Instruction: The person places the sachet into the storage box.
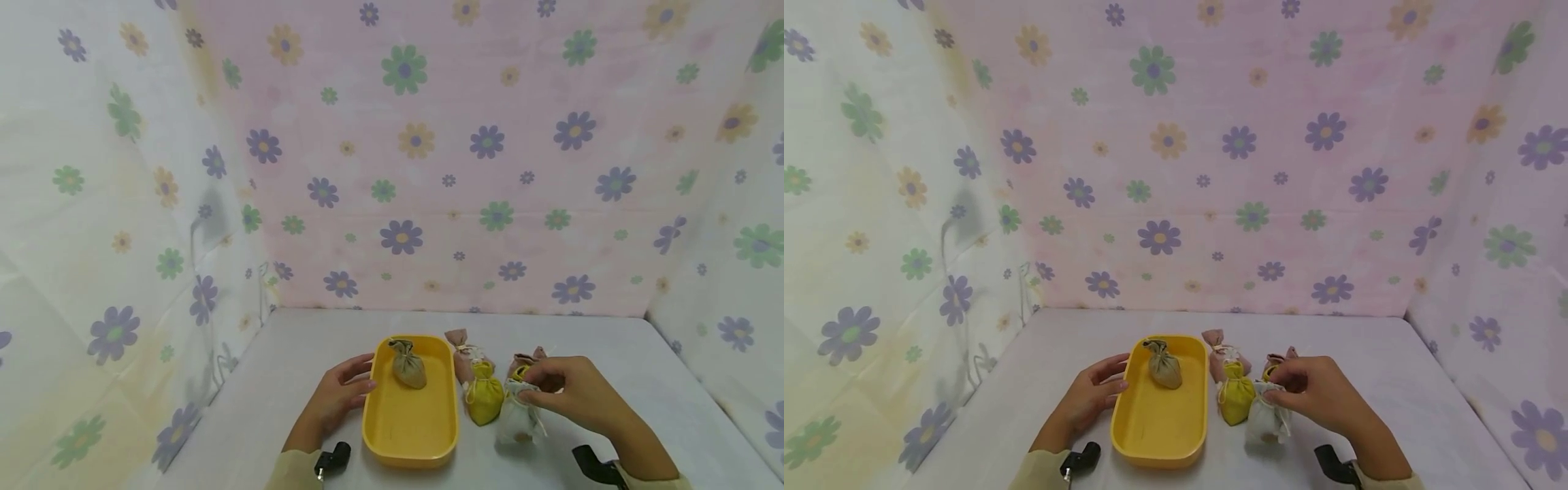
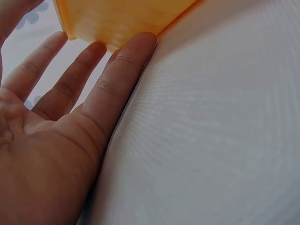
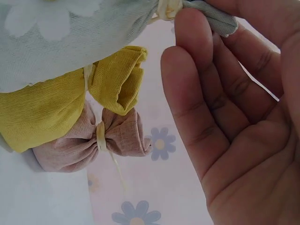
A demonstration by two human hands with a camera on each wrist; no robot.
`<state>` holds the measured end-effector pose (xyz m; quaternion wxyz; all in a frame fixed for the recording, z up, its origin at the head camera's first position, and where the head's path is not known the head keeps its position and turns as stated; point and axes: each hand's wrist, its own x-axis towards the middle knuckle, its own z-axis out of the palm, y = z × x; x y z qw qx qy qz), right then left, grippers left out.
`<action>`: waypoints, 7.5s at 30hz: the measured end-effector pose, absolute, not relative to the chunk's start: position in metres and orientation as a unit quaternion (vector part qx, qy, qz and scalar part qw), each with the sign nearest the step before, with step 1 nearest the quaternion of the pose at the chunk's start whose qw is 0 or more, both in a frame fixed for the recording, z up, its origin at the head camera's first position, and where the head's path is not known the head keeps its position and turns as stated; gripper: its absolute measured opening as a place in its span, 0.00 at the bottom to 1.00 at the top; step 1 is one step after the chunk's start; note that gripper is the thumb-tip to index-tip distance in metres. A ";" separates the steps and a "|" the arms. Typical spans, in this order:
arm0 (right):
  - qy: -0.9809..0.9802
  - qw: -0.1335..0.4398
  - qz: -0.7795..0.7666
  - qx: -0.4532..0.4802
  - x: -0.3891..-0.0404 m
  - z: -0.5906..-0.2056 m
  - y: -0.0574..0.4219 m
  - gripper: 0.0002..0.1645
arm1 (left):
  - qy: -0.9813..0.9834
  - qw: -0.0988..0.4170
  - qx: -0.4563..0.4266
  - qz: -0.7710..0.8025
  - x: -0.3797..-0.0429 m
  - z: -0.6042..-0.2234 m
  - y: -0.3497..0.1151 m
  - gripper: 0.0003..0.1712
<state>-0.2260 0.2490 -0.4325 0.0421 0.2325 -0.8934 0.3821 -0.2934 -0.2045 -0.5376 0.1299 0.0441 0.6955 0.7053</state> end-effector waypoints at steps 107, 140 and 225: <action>-0.890 0.111 0.385 0.217 -0.302 -0.438 0.110 0.05 | 0.687 0.131 0.046 0.713 -0.291 -0.541 -0.207 0.39; -0.919 0.087 0.321 0.211 -0.311 -0.450 0.107 0.06 | 0.704 0.128 0.049 0.697 -0.293 -0.542 -0.205 0.38; -0.973 0.139 0.176 0.057 -0.257 -0.462 0.170 0.28 | 0.689 0.132 0.048 0.711 -0.296 -0.541 -0.204 0.38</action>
